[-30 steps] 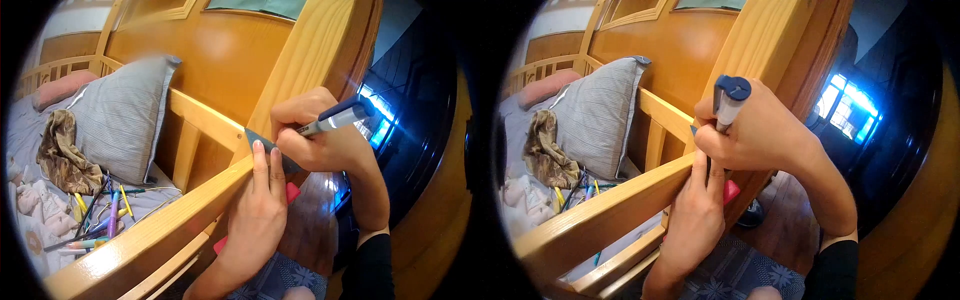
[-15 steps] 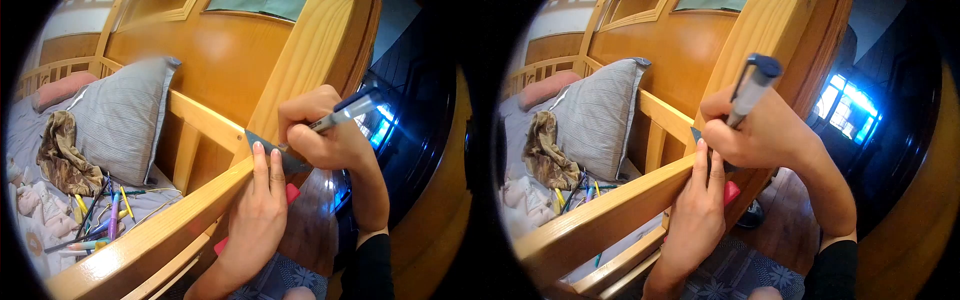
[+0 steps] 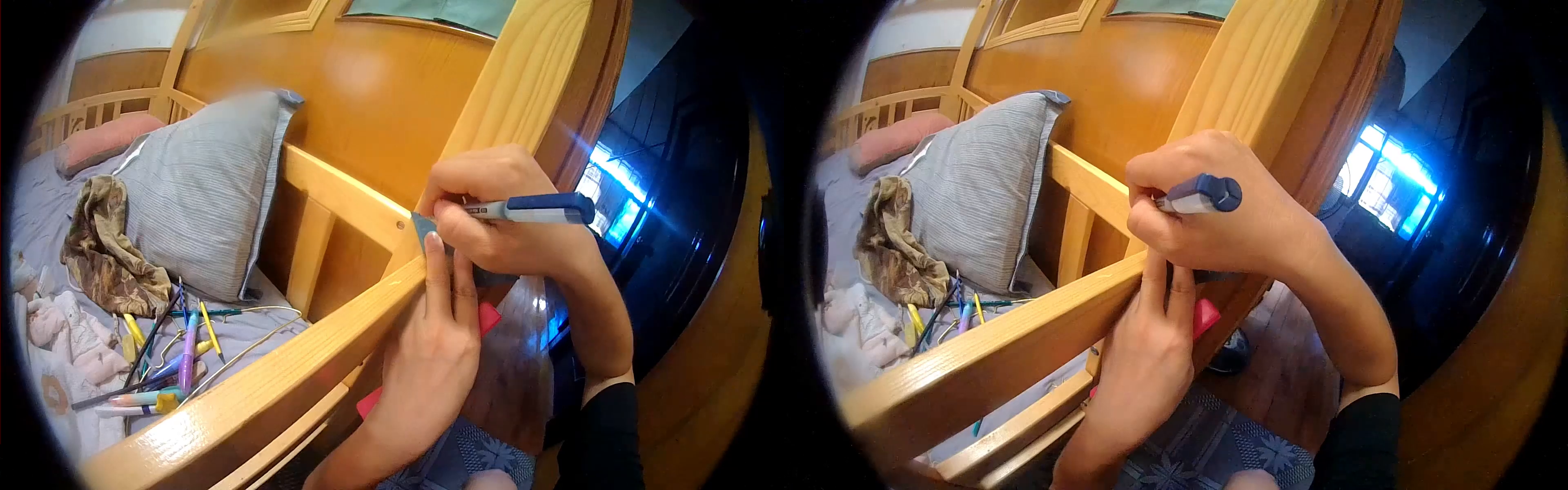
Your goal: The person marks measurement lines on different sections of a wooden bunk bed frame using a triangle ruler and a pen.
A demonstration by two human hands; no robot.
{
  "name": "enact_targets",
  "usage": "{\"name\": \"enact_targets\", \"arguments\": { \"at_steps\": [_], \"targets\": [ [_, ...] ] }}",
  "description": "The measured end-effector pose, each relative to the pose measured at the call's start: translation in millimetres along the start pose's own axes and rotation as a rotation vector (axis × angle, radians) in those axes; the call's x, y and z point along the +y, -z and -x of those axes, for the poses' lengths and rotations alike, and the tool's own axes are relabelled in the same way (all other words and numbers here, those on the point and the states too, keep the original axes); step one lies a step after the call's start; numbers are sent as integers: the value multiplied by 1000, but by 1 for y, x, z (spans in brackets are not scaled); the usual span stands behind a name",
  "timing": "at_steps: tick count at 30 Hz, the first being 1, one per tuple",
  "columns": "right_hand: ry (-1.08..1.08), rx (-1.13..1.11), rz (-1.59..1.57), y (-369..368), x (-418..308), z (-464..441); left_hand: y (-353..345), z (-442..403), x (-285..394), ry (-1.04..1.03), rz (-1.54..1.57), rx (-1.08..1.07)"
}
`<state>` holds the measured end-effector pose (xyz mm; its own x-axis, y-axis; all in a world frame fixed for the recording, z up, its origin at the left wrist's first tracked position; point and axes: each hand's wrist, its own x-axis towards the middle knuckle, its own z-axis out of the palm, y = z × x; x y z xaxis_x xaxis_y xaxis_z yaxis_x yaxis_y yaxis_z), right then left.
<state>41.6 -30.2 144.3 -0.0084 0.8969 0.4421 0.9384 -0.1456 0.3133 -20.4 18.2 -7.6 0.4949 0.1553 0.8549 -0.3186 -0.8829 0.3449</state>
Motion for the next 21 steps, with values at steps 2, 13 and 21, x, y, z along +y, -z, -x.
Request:
{"name": "enact_targets", "arguments": {
  "at_steps": [2,13,21],
  "targets": [
    [30,24,42,0,0,-1,-1,0,0,-2,2,9],
    [6,0,50,2,-1,0,-1,0,0,3,-15,4],
    [-50,-1,-36,2,0,-1,-1,0,0,2,7,29]
  ]
}}
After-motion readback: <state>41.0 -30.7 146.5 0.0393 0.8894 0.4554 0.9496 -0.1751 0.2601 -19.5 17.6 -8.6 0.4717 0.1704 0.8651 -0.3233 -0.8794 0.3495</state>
